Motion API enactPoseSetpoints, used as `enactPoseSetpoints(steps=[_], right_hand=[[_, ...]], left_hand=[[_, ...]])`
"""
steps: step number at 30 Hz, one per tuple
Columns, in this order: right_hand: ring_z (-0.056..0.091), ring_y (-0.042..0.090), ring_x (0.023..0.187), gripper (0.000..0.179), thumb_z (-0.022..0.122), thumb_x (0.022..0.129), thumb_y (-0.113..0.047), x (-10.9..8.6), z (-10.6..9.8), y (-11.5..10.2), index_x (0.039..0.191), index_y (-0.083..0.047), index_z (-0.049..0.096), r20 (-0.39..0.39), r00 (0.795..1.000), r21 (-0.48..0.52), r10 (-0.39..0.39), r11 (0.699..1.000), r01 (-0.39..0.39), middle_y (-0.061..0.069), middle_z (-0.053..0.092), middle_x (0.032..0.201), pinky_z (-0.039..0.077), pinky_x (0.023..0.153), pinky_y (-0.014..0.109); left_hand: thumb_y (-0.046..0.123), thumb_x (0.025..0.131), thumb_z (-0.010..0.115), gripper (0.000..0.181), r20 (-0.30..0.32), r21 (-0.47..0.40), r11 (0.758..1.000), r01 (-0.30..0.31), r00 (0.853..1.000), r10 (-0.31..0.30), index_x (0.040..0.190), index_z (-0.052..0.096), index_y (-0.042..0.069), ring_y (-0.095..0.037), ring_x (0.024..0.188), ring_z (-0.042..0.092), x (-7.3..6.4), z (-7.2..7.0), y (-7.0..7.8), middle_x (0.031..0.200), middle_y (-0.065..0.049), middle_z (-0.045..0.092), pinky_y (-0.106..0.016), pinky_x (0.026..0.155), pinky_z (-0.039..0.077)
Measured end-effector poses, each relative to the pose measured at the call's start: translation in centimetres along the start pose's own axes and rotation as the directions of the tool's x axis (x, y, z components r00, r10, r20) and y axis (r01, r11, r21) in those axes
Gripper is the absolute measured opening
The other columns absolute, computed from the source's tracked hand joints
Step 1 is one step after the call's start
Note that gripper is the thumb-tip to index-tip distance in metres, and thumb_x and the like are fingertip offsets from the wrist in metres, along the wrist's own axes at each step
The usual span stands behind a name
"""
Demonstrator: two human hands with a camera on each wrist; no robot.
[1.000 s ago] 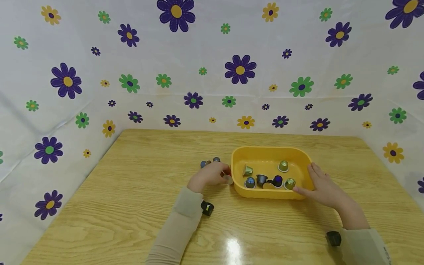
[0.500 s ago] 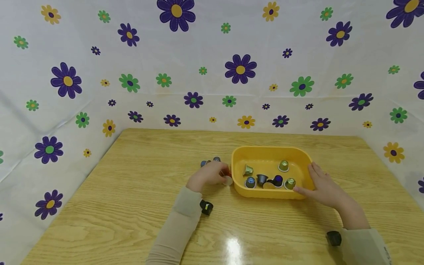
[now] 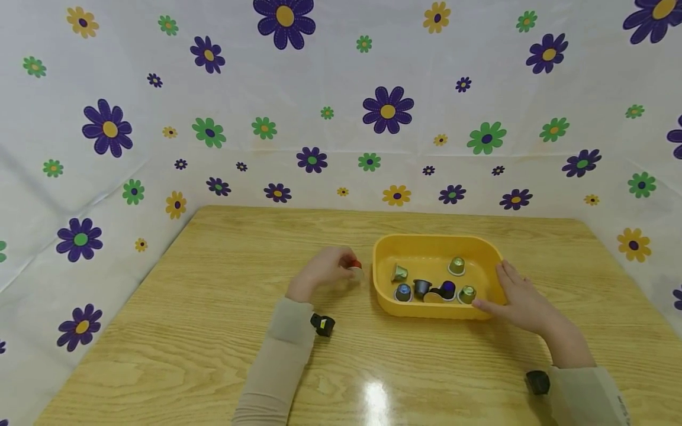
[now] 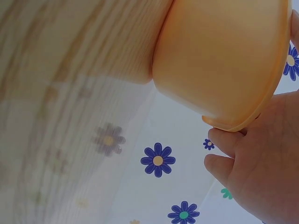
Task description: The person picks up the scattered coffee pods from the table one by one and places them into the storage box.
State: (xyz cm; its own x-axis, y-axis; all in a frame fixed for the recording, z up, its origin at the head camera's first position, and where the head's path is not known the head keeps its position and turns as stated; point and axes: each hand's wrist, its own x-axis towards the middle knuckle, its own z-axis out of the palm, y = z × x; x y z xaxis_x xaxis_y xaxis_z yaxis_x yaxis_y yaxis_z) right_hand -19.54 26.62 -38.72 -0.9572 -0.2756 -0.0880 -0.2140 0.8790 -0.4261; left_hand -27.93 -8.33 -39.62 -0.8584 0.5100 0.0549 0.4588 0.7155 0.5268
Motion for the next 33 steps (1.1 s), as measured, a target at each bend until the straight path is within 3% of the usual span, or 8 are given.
enactPoseSetpoints(steps=[7,14,22,26,33], right_hand=[[-0.004,0.035,0.113,0.093,0.042,0.069,-0.055,-0.2,-0.1,0.2,0.122,0.009,0.000,-0.004,1.000,0.010,0.007,1.000,-0.007,0.025,-0.004,0.126,0.000,0.086,0.049],[-0.003,0.037,0.112,0.092,0.041,0.070,-0.055,-0.4,0.0,0.4,0.122,0.009,0.000,-0.003,1.000,0.014,0.005,1.000,-0.005,0.025,-0.005,0.125,0.003,0.084,0.051],[-0.003,0.037,0.112,0.092,0.043,0.069,-0.055,-0.1,0.4,0.5,0.123,0.008,0.001,-0.012,1.000,0.023,-0.010,1.000,0.010,0.024,-0.005,0.126,0.004,0.084,0.052],[-0.003,0.035,0.113,0.092,0.043,0.069,-0.055,0.2,0.5,0.3,0.122,0.008,0.002,-0.020,0.999,0.015,-0.028,0.999,0.028,0.023,-0.004,0.126,0.003,0.086,0.050],[-0.004,0.033,0.113,0.092,0.042,0.069,-0.055,0.1,0.0,0.5,0.122,0.009,0.002,-0.019,0.999,-0.003,-0.028,1.000,0.028,0.024,-0.004,0.126,0.001,0.086,0.049]], left_hand=[[0.017,0.070,0.059,0.017,-0.066,-0.002,1.000,0.002,0.998,-0.002,0.086,0.054,0.011,-0.008,0.069,0.046,0.1,-0.9,-0.1,0.077,0.004,0.051,-0.022,0.062,0.038],[0.018,0.070,0.060,0.021,-0.100,-0.064,0.998,0.020,0.995,-0.026,0.088,0.054,0.011,-0.009,0.077,0.048,0.0,-1.4,0.6,0.083,0.003,0.053,-0.024,0.065,0.040],[0.026,0.070,0.059,0.021,-0.149,-0.034,0.999,0.017,0.989,-0.022,0.087,0.055,0.014,-0.008,0.076,0.048,-0.2,-1.7,1.2,0.081,0.007,0.052,-0.023,0.065,0.039],[0.028,0.070,0.058,0.022,-0.193,-0.049,0.999,0.001,0.981,-0.010,0.087,0.055,0.014,-0.009,0.077,0.048,-0.1,-1.7,1.9,0.082,0.007,0.052,-0.021,0.065,0.039],[0.031,0.071,0.056,0.025,-0.270,-0.097,0.992,-0.081,0.961,0.052,0.089,0.054,0.014,-0.008,0.076,0.048,1.1,-0.8,3.7,0.082,0.006,0.053,-0.018,0.062,0.040]])
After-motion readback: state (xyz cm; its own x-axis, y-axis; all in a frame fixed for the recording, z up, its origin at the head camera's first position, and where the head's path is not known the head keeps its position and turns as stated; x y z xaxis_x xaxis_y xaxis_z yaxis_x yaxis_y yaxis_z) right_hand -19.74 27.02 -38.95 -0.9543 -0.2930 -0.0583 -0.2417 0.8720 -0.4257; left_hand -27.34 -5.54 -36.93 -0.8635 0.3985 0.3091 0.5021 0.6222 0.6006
